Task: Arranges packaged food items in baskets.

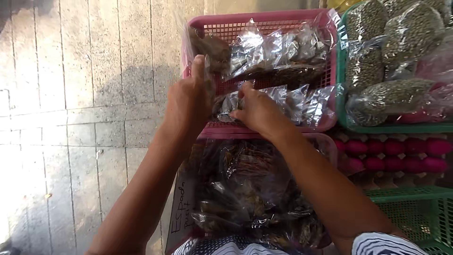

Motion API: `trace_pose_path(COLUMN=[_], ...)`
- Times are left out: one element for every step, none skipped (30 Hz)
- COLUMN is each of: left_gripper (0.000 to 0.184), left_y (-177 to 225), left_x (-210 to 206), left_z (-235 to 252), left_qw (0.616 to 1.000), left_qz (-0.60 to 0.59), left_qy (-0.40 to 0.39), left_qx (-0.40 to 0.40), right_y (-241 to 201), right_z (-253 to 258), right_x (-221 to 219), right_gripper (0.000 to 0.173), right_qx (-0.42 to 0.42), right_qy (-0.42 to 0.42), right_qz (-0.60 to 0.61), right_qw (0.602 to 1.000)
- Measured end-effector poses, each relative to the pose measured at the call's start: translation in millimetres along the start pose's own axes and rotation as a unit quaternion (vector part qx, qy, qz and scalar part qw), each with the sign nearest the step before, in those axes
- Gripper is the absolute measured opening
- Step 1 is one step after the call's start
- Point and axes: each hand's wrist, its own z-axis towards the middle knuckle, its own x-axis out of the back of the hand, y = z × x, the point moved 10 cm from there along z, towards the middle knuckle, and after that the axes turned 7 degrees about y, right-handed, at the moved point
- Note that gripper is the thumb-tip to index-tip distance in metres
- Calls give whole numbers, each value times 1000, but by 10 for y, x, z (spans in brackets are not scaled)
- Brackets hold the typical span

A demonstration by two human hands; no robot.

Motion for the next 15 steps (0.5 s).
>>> trace_pose_path(left_gripper=[52,55,58,60,61,60,58,57,57,58,62,66,65,61,60], left_y=[53,98,126,143,157,171,184,199,211,222,228,224,223,226,232], left_x=[-43,-114,-206,-305,-395,-468,-520,-559,-595,-626,-656,-681,-693,-687,-673], left_z=[-38,-76,-118,-160,-204,-245,-278,-301,-318,-333,-349,-365,-374,-376,-367], left_qw=[1000,999,997,994,990,987,985,984,983,982,978,975,974,975,977], left_qz=[12,28,46,63,81,94,102,102,97,90,84,79,69,56,50], left_qy=[-13,-35,-66,-94,-114,-128,-138,-145,-152,-167,-187,-207,-214,-215,-205], left_qx=[-9,-13,-9,-3,-4,-9,-12,-18,-23,-24,-25,-23,-26,-24,-25], right_y=[-78,-168,-268,-366,-447,-488,-477,-419,-337,-244,-149,-77,-34,-12,-7], right_z=[-48,-108,-190,-285,-379,-396,-348,-252,-155,-73,-9,25,34,30,19], right_x=[-46,-59,-48,-20,14,31,23,-7,-33,-45,-66,-96,-129,-157,-163], right_gripper=[50,48,46,46,47,50,50,48,42,36,32,30,27,29,33], right_qx=[13,35,67,103,135,150,150,136,120,102,74,44,19,11,16], right_qy=[16,45,82,121,151,170,170,148,119,94,57,16,-27,-67,-97], right_qz=[0,9,21,30,33,39,47,66,105,177,261,352,436,495,522], right_qw=[1000,998,994,987,979,973,973,977,980,974,961,935,899,866,847])
